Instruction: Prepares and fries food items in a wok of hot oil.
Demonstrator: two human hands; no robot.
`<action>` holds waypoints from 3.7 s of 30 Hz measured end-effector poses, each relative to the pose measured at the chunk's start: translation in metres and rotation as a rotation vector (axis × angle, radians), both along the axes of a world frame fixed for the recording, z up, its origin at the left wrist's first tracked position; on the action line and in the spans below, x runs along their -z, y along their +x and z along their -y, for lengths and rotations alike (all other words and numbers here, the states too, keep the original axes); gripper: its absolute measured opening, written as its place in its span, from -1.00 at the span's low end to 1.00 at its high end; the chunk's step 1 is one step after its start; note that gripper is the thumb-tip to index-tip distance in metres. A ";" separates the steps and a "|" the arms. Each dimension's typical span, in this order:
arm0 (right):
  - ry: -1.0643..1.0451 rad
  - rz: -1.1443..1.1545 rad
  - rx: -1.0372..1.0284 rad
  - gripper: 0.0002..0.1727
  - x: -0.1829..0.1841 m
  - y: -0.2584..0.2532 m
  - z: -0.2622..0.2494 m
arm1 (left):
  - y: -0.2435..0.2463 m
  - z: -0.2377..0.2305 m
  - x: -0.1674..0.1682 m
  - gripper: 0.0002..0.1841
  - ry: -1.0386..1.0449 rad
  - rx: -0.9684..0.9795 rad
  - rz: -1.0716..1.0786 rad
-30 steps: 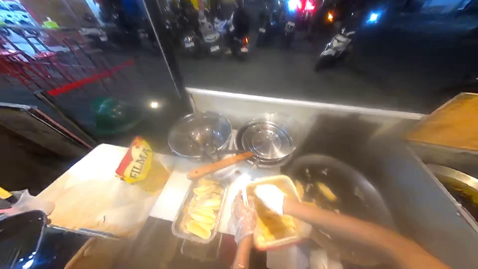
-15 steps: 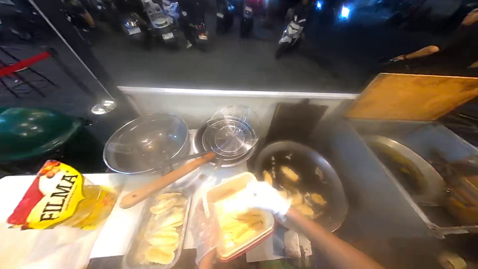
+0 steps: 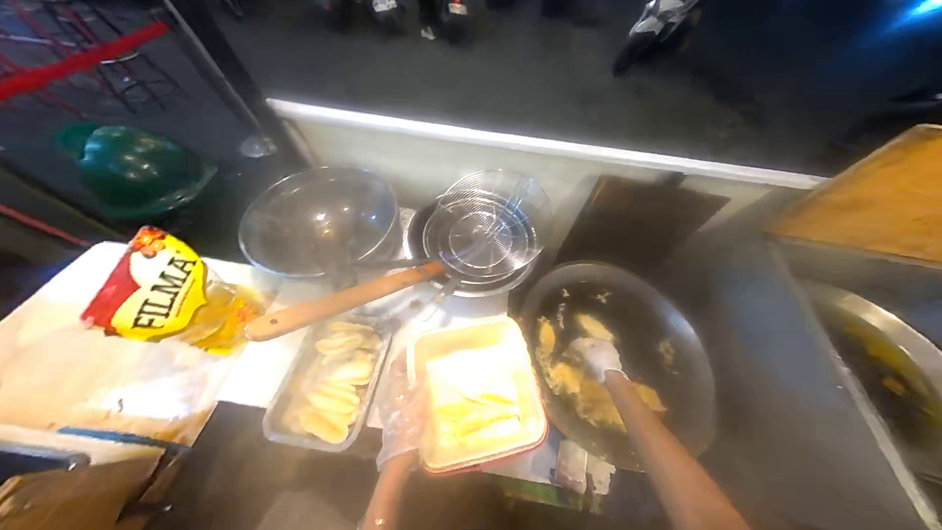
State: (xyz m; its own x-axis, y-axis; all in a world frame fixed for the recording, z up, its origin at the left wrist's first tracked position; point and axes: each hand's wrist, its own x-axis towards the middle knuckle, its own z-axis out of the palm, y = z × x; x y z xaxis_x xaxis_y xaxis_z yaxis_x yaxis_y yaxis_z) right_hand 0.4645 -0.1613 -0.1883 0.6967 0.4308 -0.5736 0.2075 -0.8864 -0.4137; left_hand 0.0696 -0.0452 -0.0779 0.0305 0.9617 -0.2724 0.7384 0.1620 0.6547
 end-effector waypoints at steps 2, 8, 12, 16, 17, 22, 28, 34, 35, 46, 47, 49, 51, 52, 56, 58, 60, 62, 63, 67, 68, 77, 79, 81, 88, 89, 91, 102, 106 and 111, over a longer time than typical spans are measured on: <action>-0.087 -0.003 -0.100 -0.51 0.015 0.000 -0.009 | -0.001 -0.001 0.001 -0.44 0.018 0.001 -0.009; 0.273 0.346 -0.321 -0.65 -0.137 -0.070 -0.031 | 0.001 -0.007 0.000 -0.46 0.014 0.003 0.001; 0.351 0.181 -0.711 -0.65 -0.197 -0.157 -0.051 | 0.000 -0.007 -0.002 -0.45 -0.024 -0.002 0.023; -0.067 0.097 -1.258 -0.63 -0.161 -0.217 -0.080 | 0.001 -0.005 0.003 -0.45 -0.012 0.005 0.042; -0.195 0.107 -1.326 -0.60 -0.154 -0.224 -0.085 | 0.001 -0.005 0.004 -0.45 0.003 0.007 0.041; -0.404 0.205 -1.596 -0.70 -0.129 -0.220 -0.103 | 0.001 -0.006 -0.002 -0.45 -0.014 0.006 0.046; -0.239 0.088 -1.498 -0.68 -0.131 -0.203 -0.113 | -0.001 -0.006 -0.002 -0.44 -0.027 0.015 0.073; -0.180 0.159 -1.372 -0.59 -0.195 -0.225 -0.106 | -0.001 -0.005 -0.001 -0.43 -0.025 0.006 0.102; -0.156 0.168 -1.333 -0.60 -0.218 -0.231 -0.101 | -0.001 -0.005 -0.002 -0.43 -0.020 0.008 0.096; -0.004 0.253 -1.385 -0.55 -0.108 -0.215 -0.092 | 0.000 -0.005 0.001 -0.43 -0.001 0.012 0.083; 0.004 0.254 -1.352 -0.52 -0.098 -0.224 -0.091 | -0.001 -0.004 0.001 -0.43 0.004 0.011 0.095; 0.030 0.207 -1.339 -0.49 -0.088 -0.235 -0.087 | -0.001 -0.001 0.001 -0.43 -0.005 0.019 0.089; 0.070 0.176 -1.345 -0.55 -0.086 -0.236 -0.089 | 0.000 -0.001 0.003 -0.44 0.009 0.021 0.082; 0.094 0.215 -1.333 -0.59 -0.084 -0.234 -0.089 | -0.001 -0.002 0.002 -0.44 0.012 0.022 0.079; -0.146 0.217 -1.223 -0.56 -0.111 -0.232 -0.083 | 0.000 -0.004 0.001 -0.44 -0.015 0.018 0.085; -0.194 0.217 -1.165 -0.50 -0.118 -0.229 -0.083 | 0.000 -0.004 0.000 -0.44 -0.006 0.023 0.079; -0.133 0.273 -1.079 -0.53 -0.112 -0.227 -0.090 | 0.000 -0.005 -0.001 -0.44 0.008 0.015 0.068; -0.128 0.271 -1.021 -0.48 -0.105 -0.229 -0.094 | 0.000 -0.004 -0.001 -0.45 0.002 0.012 0.072; -0.146 0.248 -0.997 -0.45 -0.102 -0.229 -0.095 | 0.001 -0.003 -0.001 -0.45 0.006 0.013 0.078; -0.113 0.156 -0.940 -0.45 -0.102 -0.227 -0.100 | 0.000 -0.003 0.001 -0.46 0.014 0.003 0.083; -0.067 0.140 -0.920 -0.46 -0.098 -0.225 -0.100 | 0.000 -0.002 0.000 -0.45 0.018 0.005 0.082; 0.074 0.100 -0.721 -0.54 -0.085 -0.242 -0.105 | 0.001 -0.004 0.002 -0.45 0.020 0.011 0.093; 0.110 0.086 -0.728 -0.61 -0.093 -0.242 -0.106 | 0.001 -0.004 0.003 -0.45 0.027 0.009 0.099; 0.197 0.116 -0.768 -0.68 -0.104 -0.240 -0.105 | 0.002 -0.003 0.002 -0.44 0.035 0.009 0.103; 0.178 0.155 -0.987 -0.58 -0.153 -0.237 -0.068 | 0.002 -0.001 0.006 -0.43 0.036 0.011 0.072; 0.185 0.136 -1.011 -0.53 -0.142 -0.230 -0.060 | 0.002 0.001 0.007 -0.44 0.044 0.019 0.058; 0.243 0.127 -0.954 -0.59 -0.138 -0.214 -0.046 | 0.002 0.000 0.007 -0.44 0.058 0.011 0.047; 0.648 -0.133 -0.172 -0.73 -0.172 -0.029 0.051 | 0.002 0.003 0.004 -0.44 0.055 -0.021 0.084; 0.240 0.048 -0.040 -0.67 -0.084 0.010 0.042 | 0.001 0.001 0.005 -0.44 0.048 -0.023 0.084; -0.161 0.062 -0.242 -0.57 -0.007 0.016 0.018 | -0.001 -0.001 0.006 -0.44 0.038 -0.013 0.064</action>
State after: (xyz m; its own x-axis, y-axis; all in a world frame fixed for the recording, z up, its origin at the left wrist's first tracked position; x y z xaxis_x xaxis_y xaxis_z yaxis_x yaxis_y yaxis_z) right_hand 0.4802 -0.1790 -0.1814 0.6207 0.4952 -0.6079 0.4410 -0.8615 -0.2515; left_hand 0.0685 -0.0445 -0.0841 0.0344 0.9716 -0.2340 0.6926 0.1456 0.7065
